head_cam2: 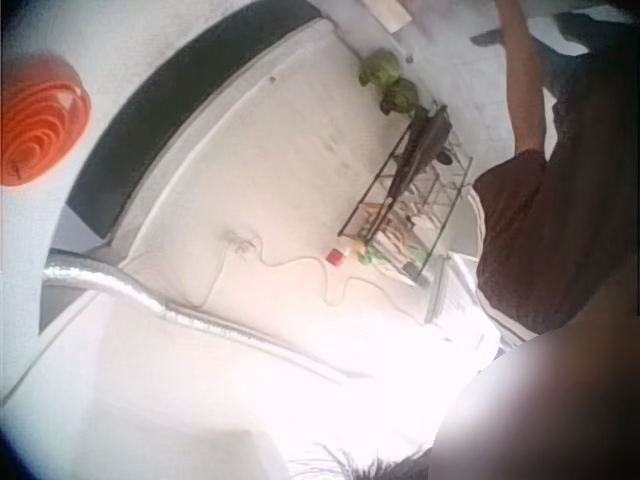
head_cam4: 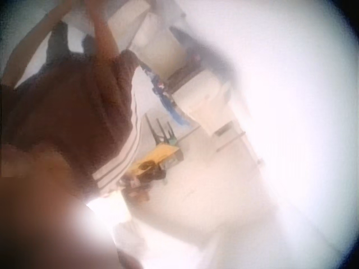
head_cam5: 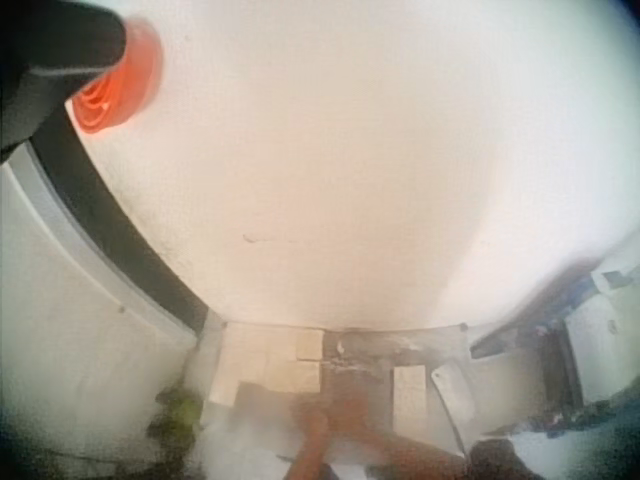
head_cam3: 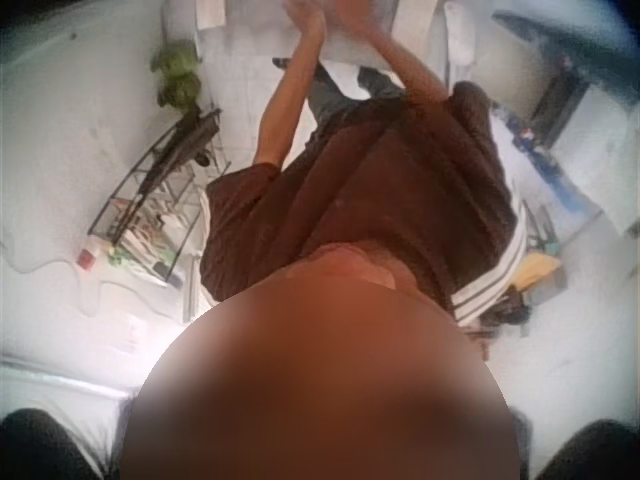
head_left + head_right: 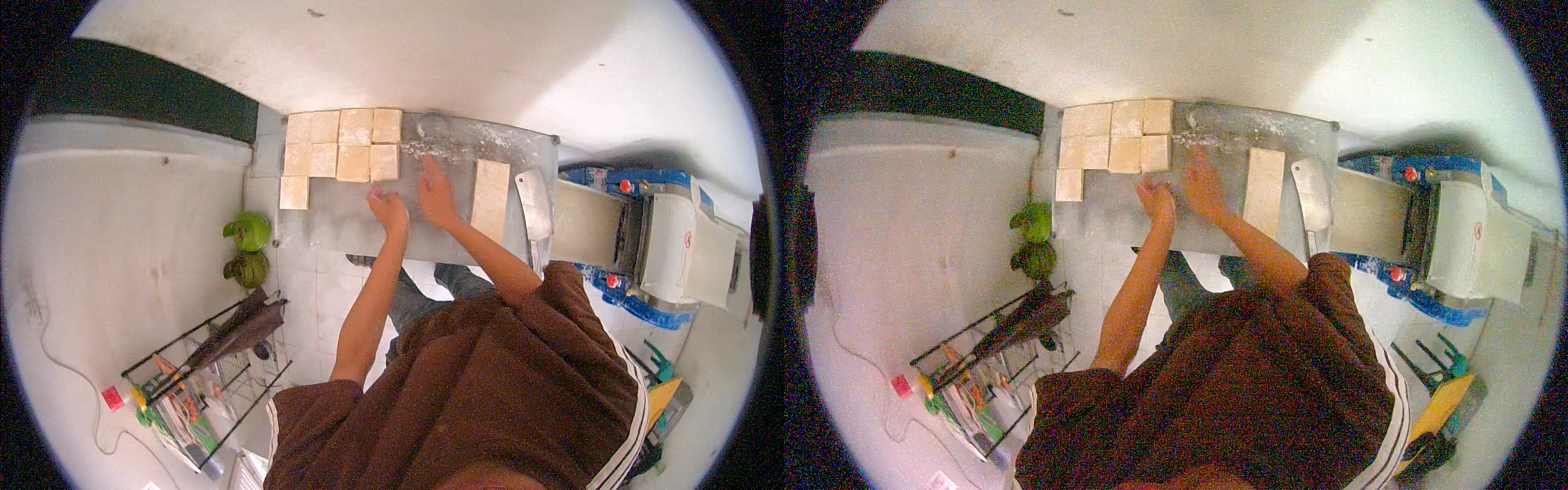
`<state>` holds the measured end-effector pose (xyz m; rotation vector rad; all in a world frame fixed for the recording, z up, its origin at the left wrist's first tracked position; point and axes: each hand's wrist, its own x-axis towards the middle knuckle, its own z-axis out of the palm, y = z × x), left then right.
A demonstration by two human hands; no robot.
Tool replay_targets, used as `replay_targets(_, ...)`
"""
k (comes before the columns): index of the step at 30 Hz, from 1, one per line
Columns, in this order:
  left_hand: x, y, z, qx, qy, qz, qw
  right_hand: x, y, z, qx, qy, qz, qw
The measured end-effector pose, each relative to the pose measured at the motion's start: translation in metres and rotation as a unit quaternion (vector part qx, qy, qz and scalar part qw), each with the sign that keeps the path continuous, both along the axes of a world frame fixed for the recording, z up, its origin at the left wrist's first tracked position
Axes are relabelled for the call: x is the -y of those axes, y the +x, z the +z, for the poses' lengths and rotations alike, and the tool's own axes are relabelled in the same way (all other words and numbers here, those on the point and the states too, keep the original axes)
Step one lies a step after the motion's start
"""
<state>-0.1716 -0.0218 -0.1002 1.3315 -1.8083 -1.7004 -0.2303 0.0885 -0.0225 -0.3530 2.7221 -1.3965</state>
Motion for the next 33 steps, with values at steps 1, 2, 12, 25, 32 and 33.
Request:
replay_targets(1, -0.007, 0.004, 0.004, 0.034, -0.008, -0.041, 0.999, -0.028, -0.005, 0.001, -0.033, -0.016, -0.006, 0.999)
replay_targets(2, -0.014, 0.007, 0.011, 0.001, -0.068, -0.112, 0.991, -0.058, -0.006, 0.004, -0.022, -0.017, -0.013, 1.000)
replay_targets(12, -0.130, -0.126, 0.063, -0.010, -0.365, -0.580, 0.728, -0.193, 0.097, -0.007, 0.042, 0.120, -0.120, 0.985)
replay_targets(25, -0.145, -0.156, 0.041, 0.056, -0.470, -0.621, 0.625, -0.183, 0.071, -0.011, 0.081, 0.057, -0.149, 0.984)
replay_targets(32, -0.148, -0.165, 0.052, 0.174, -0.410, -0.651, 0.614, -0.192, 0.064, -0.011, 0.089, 0.079, -0.117, 0.986)
replay_targets(33, -0.147, -0.170, 0.049, 0.213, -0.377, -0.671, 0.602, -0.194, 0.061, -0.012, 0.088, 0.067, -0.106, 0.988)
